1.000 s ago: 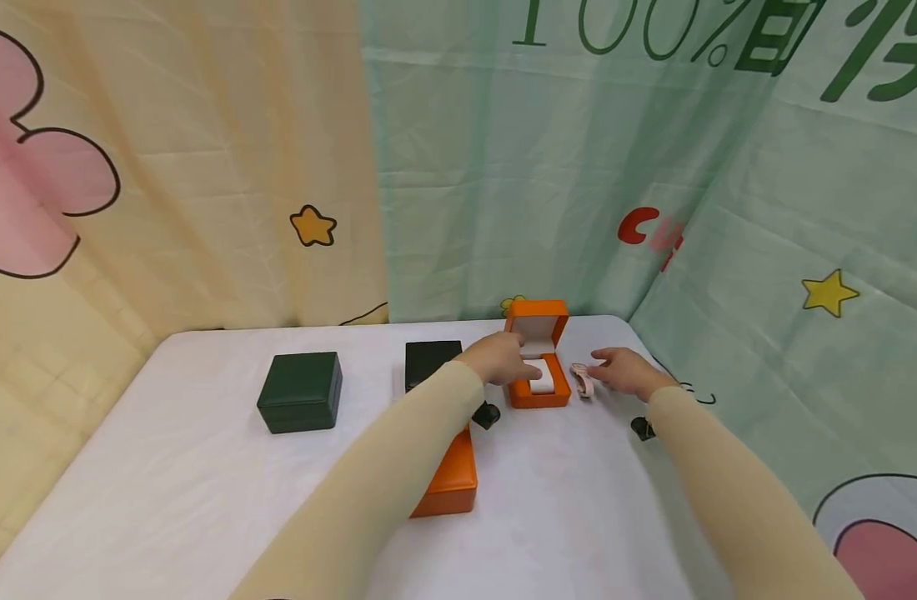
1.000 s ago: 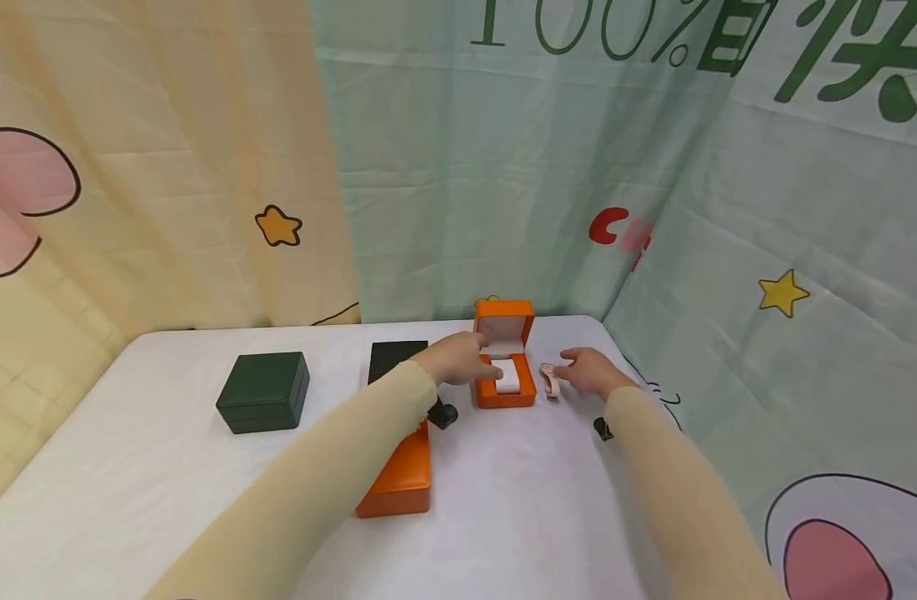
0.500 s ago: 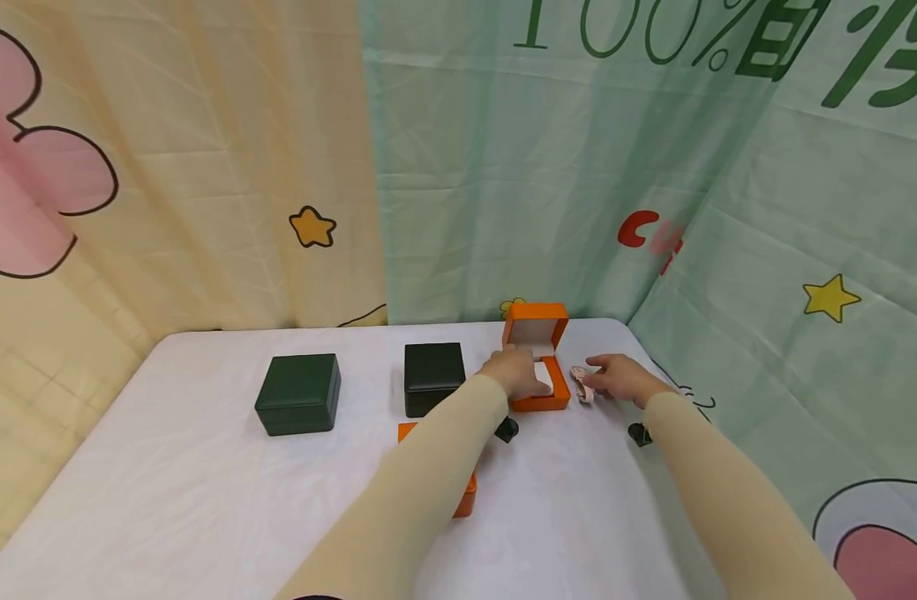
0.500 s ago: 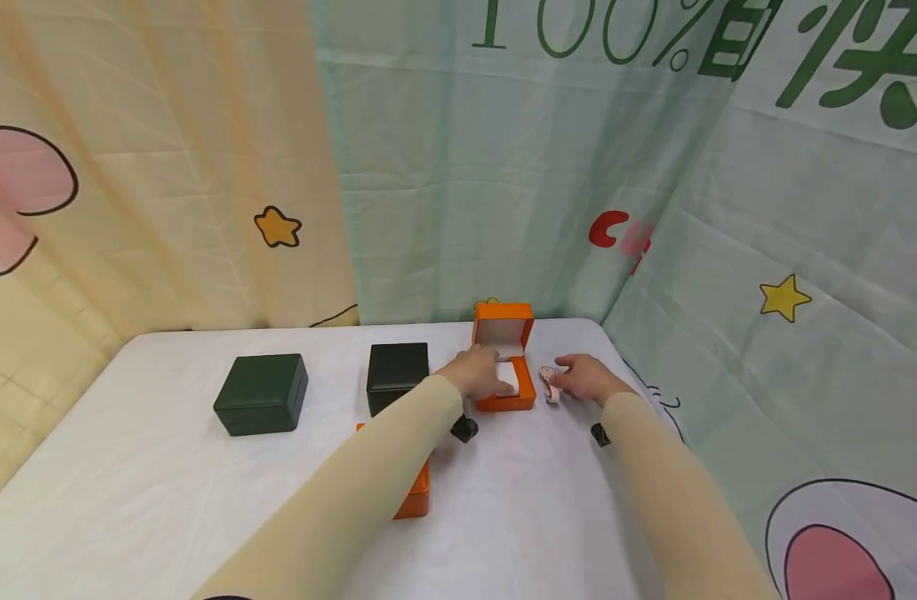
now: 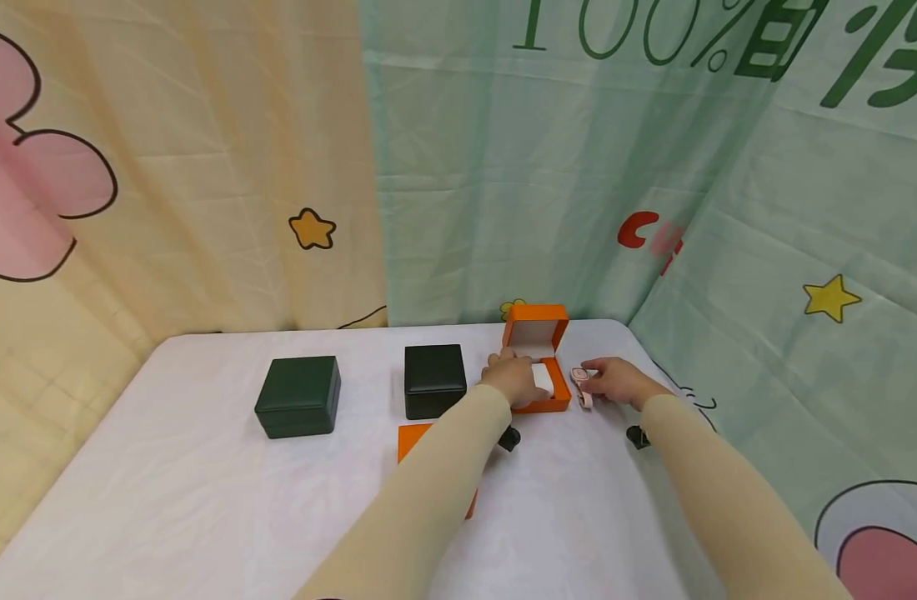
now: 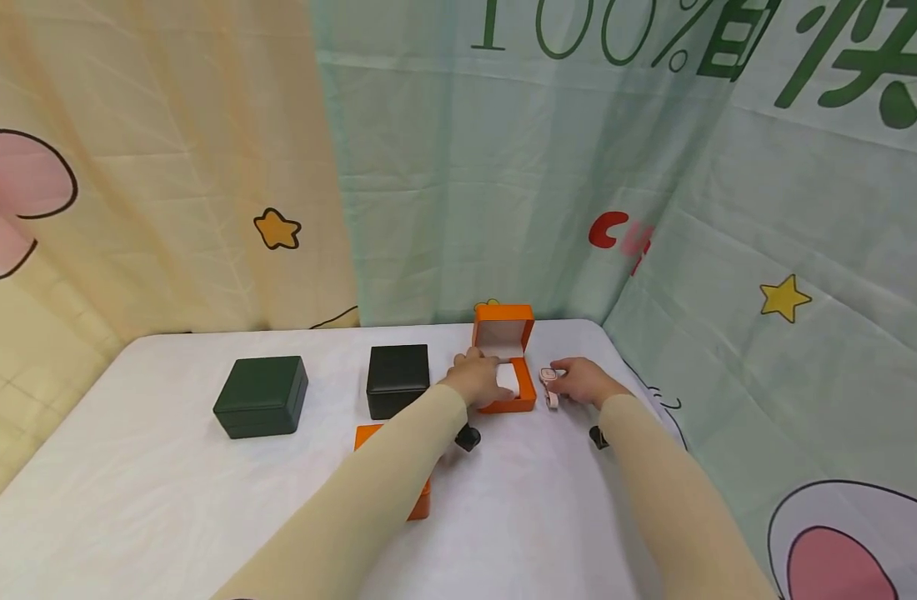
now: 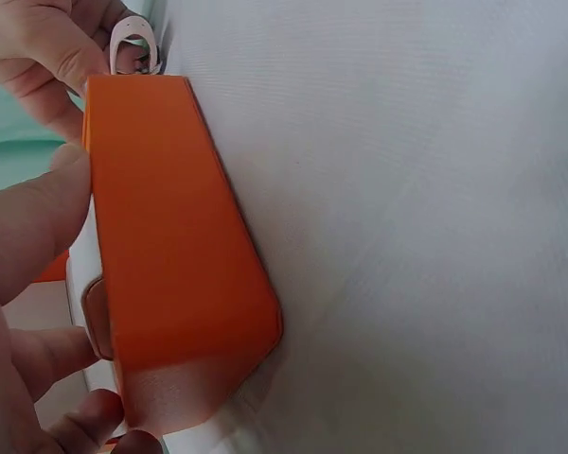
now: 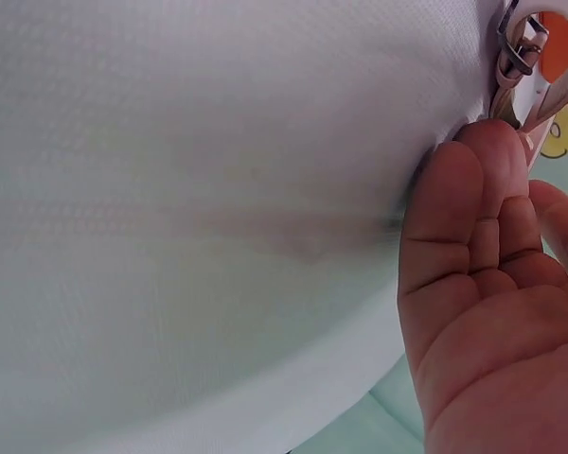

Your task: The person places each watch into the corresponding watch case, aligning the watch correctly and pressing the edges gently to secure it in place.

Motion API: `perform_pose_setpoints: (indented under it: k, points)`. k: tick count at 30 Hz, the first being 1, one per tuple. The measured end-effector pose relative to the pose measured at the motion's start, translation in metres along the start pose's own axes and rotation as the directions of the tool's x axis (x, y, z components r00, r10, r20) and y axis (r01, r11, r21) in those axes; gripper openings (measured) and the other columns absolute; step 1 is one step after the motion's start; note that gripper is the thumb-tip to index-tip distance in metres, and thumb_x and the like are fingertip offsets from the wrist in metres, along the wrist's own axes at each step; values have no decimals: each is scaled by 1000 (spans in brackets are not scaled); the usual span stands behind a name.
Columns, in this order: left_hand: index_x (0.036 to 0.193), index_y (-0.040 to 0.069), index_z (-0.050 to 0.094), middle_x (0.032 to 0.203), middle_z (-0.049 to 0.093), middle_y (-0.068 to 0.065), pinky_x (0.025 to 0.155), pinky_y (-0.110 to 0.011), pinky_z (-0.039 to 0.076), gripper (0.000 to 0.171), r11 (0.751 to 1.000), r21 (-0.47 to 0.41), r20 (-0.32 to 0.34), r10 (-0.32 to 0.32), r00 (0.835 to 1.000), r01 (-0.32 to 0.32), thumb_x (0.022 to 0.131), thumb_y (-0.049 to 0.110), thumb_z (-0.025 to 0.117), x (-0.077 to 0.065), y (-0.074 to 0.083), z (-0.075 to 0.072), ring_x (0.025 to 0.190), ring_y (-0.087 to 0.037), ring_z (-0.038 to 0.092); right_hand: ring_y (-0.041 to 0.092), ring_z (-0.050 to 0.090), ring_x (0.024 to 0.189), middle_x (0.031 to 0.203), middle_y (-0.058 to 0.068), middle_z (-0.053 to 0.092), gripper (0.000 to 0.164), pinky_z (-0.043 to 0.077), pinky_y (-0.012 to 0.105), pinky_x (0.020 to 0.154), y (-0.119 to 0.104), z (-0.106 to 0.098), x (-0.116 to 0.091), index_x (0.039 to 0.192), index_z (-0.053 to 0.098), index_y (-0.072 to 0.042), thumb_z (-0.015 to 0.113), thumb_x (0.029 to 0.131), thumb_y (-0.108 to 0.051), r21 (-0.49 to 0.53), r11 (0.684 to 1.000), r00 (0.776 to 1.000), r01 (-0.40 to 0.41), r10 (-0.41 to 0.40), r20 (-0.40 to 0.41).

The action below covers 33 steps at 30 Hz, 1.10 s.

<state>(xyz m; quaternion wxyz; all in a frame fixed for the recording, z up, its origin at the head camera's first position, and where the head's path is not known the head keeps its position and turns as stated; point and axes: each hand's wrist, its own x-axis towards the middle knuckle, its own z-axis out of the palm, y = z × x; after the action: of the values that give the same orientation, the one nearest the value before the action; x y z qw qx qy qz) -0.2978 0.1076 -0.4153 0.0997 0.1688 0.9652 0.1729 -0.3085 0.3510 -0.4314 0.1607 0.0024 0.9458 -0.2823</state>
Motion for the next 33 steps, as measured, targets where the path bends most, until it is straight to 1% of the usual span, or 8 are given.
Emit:
perform_pose_setpoints:
  k: [4,7,14,16,21,27,30,33]
  points:
    - [153,18,56,144,49,-12,102,-43,48,75,1000,-14,6,-7,1000,8,93,58,75,5,-2,4,118,-30,45,17,60,81,99,9,68,65,52,26,72,0,0,0,155,45,4,69,101,-24,5,1000,1000,-7,7,1]
    - [153,18,56,144,48,-11,103,-42,48,73,1000,-19,10,-20,1000,20,93,55,75,8,-2,5,120,-29,44,17,60,82,102,11,69,68,52,25,73,-1,1,1,156,42,5,69,100,-23,4,1000,1000,0,0,5]
    - [147,13,60,145,47,-11,106,-43,48,68,998,-39,9,-40,999,40,92,48,79,7,-1,5,122,-29,45,17,59,80,96,9,66,68,51,25,72,-5,3,4,156,43,4,71,98,-21,-2,1000,1000,-17,17,15]
    - [146,11,62,146,47,-11,106,-43,48,69,998,-37,6,-41,999,41,91,48,81,7,-2,4,122,-30,46,17,59,80,96,8,65,68,51,25,72,-6,4,5,155,44,2,72,97,-20,3,1000,1000,-30,30,11]
    - [141,9,65,142,50,-12,106,-45,48,68,999,-23,-4,-29,1000,29,89,49,82,9,-3,5,120,-30,47,18,60,80,96,10,65,67,52,26,71,-6,5,8,151,47,3,75,94,-19,4,1000,1000,-30,30,-4]
    - [131,11,71,140,51,-11,105,-47,46,59,1000,-5,-23,-19,1000,19,88,48,84,15,-3,7,115,-29,48,19,59,83,98,10,65,66,50,27,73,-8,6,8,150,48,3,76,93,-17,12,999,999,-37,37,-17]
    - [129,11,72,138,53,-10,103,-47,46,58,1000,9,-35,-16,999,17,87,49,84,15,-3,7,111,-29,50,21,59,84,101,11,65,67,50,29,75,-10,6,9,149,48,3,76,92,-17,10,999,999,-38,38,-21]
    - [132,11,71,135,54,-10,102,-47,47,60,1000,22,-47,-13,999,14,88,49,83,12,-2,6,109,-30,52,22,61,87,107,14,67,69,52,31,80,-11,6,10,151,48,3,76,91,-17,7,999,999,-41,41,-15]
